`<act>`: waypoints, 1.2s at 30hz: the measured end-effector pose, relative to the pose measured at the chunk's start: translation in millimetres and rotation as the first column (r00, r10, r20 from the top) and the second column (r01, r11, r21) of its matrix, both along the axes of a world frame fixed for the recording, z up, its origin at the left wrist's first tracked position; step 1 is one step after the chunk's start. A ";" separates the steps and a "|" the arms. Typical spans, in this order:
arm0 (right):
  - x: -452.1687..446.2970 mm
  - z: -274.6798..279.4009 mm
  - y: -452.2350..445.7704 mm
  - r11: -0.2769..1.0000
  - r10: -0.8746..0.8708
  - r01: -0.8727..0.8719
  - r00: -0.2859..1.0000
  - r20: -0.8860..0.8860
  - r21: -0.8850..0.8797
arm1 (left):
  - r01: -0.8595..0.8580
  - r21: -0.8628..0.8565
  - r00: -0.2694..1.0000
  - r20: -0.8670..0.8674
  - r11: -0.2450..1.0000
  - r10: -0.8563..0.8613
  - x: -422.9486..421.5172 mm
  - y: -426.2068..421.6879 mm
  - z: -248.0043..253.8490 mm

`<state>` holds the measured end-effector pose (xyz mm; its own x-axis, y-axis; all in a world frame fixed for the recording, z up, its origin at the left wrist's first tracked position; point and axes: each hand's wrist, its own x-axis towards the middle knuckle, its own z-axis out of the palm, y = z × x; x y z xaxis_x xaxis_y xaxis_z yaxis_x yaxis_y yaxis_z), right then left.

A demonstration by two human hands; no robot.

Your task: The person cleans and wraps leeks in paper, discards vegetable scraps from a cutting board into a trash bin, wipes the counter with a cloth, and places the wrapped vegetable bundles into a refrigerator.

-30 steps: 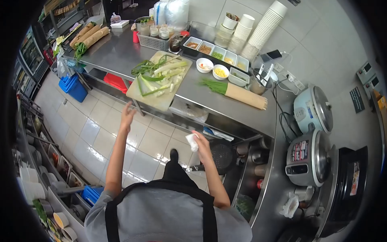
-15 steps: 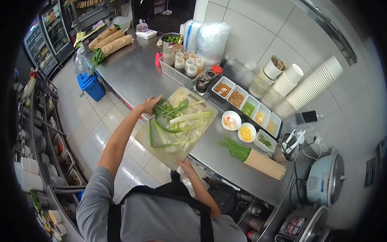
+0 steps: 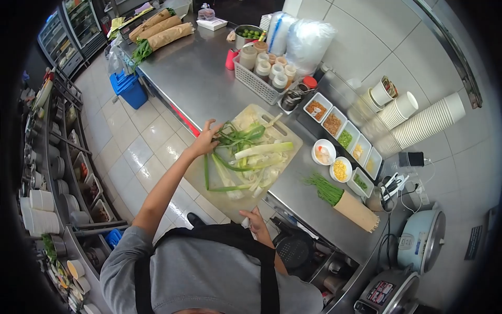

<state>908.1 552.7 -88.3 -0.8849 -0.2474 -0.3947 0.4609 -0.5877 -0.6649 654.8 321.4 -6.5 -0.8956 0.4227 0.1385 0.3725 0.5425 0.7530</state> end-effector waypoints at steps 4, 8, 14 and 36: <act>22.4 14.2 -44.0 0.999 -0.030 0.029 0.999 0.014 0.046 | -0.063 0.192 0.982 0.187 0.979 0.027 20.5 -45.2 30.3; 27.3 34.2 -99.6 0.999 0.022 -0.022 1.000 0.008 0.045 | 0.014 0.042 0.998 -0.066 0.999 -0.011 16.9 -120.0 19.9; 10.9 39.9 -190.8 0.986 0.169 -0.169 0.983 -0.068 0.013 | -0.317 0.025 0.917 -0.248 0.948 0.313 50.6 -241.1 41.0; -321.8 55.0 -675.5 0.656 0.740 -0.755 0.648 -0.181 -0.021 | -0.868 -0.188 0.493 -0.225 0.459 0.840 -0.3 -723.6 123.6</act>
